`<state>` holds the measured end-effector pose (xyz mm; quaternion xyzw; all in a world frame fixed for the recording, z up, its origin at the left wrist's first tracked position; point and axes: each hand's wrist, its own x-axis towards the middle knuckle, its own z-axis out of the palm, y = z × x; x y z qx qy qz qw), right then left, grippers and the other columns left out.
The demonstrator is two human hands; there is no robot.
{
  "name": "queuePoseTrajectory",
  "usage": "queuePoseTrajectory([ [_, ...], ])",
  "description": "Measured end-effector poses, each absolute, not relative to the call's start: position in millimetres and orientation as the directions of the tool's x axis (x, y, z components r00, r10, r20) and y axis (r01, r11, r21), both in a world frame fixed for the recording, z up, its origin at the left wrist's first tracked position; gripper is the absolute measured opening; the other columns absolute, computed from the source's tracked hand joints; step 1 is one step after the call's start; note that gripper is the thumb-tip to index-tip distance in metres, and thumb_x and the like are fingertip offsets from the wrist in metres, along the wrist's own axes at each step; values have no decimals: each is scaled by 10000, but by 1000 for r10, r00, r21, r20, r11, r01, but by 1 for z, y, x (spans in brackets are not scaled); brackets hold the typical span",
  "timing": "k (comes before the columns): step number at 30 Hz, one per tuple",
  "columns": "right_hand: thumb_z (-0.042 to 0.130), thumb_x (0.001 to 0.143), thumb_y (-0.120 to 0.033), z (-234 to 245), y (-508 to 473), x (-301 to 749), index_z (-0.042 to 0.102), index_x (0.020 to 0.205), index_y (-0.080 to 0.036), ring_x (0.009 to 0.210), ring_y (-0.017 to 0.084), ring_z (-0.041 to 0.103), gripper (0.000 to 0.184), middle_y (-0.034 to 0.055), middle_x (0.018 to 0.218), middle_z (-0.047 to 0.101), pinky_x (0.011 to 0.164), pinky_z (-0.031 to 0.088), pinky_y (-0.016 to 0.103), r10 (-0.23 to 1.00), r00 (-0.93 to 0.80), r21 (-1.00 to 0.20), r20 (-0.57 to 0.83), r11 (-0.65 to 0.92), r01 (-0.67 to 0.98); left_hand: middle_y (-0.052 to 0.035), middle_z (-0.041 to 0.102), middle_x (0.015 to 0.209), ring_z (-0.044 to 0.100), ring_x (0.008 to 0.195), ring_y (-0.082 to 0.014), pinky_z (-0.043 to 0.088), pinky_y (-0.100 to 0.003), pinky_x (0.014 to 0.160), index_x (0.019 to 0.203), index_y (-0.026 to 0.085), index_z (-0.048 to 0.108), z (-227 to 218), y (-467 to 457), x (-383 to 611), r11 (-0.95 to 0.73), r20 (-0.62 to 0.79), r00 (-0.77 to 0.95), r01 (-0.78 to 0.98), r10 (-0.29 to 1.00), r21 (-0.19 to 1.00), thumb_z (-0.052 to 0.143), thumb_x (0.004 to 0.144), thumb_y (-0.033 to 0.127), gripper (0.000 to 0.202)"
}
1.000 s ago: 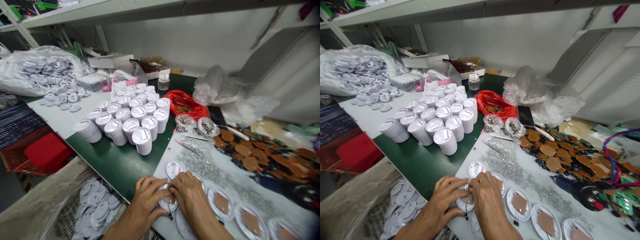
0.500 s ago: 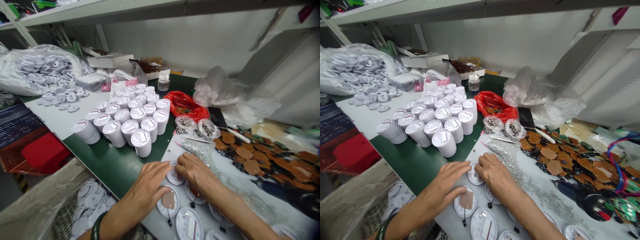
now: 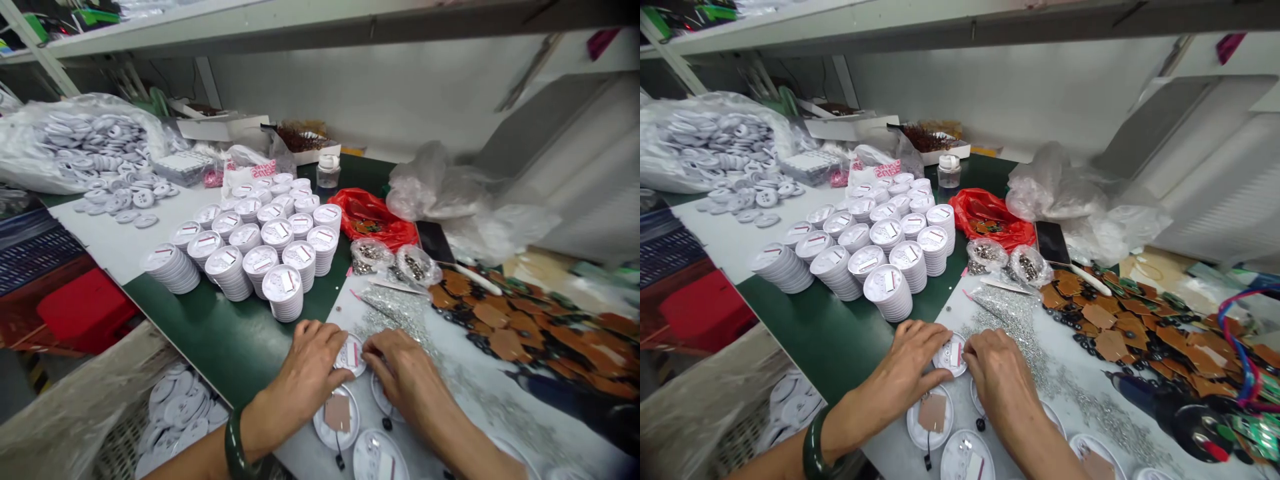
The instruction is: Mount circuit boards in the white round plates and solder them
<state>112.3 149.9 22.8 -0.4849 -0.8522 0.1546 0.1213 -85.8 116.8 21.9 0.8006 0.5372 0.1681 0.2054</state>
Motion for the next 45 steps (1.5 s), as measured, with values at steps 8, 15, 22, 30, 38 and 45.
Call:
queuePoseTrajectory([
  [8, 722, 896, -195, 24, 147, 91, 720, 826, -150, 865, 307, 679, 84, 105, 846, 739, 807, 507, 416, 912, -409, -333, -27, 378, 864, -86, 543, 1483, 448, 1347, -282, 330, -480, 1151, 1533, 222, 345, 14, 114, -91, -331, 30, 404, 703, 914, 630, 782, 880, 180, 787],
  [15, 699, 901, -167, 30, 147, 83, 744, 837, -142, 879, 335, 696, 81, 125, 856, 760, 806, 489, 430, 935, -341, -255, -98, 308, 917, -73, 586, 1431, 491, 1264, -301, 355, -497, 1106, 1493, 209, 405, 10, 115, -87, -291, 37, 355, 698, 934, 654, 834, 830, 216, 790],
  [22, 616, 934, -153, 31, 147, 79, 750, 860, -138, 871, 327, 708, 154, 126, 855, 768, 804, 459, 415, 938, -326, -198, -114, 300, 933, -54, 616, 1357, 499, 1224, -288, 350, -472, 1091, 1479, 210, 418, 6, 113, -86, -301, 70, 341, 694, 937, 653, 846, 822, 245, 785],
  [30, 587, 904, -121, 30, 148, 74, 748, 835, -140, 868, 333, 707, 176, 131, 812, 762, 770, 412, 399, 940, -326, -138, -96, 312, 940, -50, 598, 1390, 497, 1233, -277, 341, -449, 1091, 1476, 210, 415, 5, 114, -87, -321, 81, 355, 695, 931, 643, 810, 858, 241, 734],
  [38, 553, 889, -135, 30, 150, 74, 715, 818, -152, 849, 318, 688, 177, 124, 818, 753, 766, 392, 393, 940, -328, -120, -93, 316, 941, -59, 611, 1368, 517, 1204, -282, 364, -451, 1070, 1455, 233, 429, 3, 115, -85, -319, 84, 351, 693, 933, 646, 794, 872, 296, 691],
  [45, 547, 904, -138, 35, 154, 73, 715, 812, -154, 840, 295, 695, 192, 114, 814, 766, 769, 393, 362, 928, -325, -125, -180, 306, 944, -47, 615, 1347, 515, 1196, -273, 358, -451, 1070, 1458, 245, 418, 3, 115, -85, -324, 103, 346, 678, 932, 659, 806, 867, 302, 708],
])
